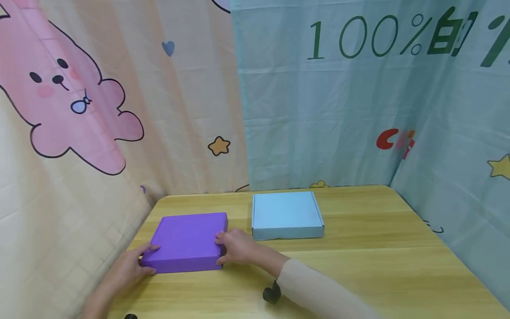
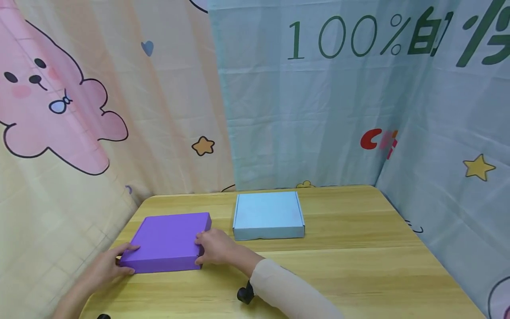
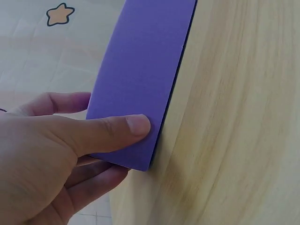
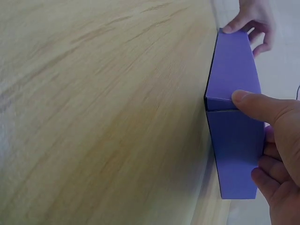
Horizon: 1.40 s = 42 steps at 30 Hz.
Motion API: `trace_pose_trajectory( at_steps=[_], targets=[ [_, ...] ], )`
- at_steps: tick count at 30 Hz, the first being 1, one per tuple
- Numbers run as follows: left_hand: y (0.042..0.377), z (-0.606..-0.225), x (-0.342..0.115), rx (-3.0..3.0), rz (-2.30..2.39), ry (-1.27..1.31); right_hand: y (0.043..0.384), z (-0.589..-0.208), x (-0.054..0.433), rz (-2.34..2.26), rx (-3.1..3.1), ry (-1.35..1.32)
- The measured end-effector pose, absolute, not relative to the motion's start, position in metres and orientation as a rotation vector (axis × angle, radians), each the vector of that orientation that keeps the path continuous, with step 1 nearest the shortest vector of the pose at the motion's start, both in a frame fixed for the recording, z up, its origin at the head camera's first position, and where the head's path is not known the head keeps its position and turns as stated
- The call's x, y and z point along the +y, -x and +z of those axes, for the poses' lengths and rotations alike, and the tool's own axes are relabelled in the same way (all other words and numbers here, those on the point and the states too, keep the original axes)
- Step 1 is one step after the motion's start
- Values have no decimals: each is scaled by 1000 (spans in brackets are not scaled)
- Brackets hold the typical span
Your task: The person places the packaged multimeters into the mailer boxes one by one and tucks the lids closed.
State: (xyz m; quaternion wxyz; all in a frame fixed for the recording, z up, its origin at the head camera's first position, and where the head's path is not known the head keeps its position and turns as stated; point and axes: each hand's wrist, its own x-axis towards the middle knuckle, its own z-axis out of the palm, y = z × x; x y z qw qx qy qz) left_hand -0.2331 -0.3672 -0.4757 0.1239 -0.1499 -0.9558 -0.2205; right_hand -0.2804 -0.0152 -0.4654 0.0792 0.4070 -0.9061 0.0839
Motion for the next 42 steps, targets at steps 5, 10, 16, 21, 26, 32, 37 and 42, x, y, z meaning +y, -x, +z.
trace_pose_trajectory(
  at_steps=[5, 10, 16, 21, 26, 32, 37, 42],
  targets=[
    [234, -474, -364, -2723, -579, 452, 284, -467, -14, 265, -2701, -1230],
    [237, -473, -365, -2667, -592, 457, 289, -465, -13, 248, -2676, -1259],
    [237, -472, -368, -2667, -622, 449, 293, -464, -15, 243, -2670, -1265],
    [237, -467, -371, -2749, -717, 414, 297, -462, -12, 411, -2716, -1272],
    [243, -459, -379, -2843, -921, 385, 305, -456, -8, 546, -2744, -1301],
    [253, -456, -384, -2879, -1063, 430, 313, -450, -5, 592, -2776, -1316],
    [265, -464, -380, -2871, -1021, 416, 320, -448, -1, 595, -2828, -1273],
    [273, -467, -376, -2893, -1049, 360, 327, -449, 0, 623, -2874, -1221]
  ],
)
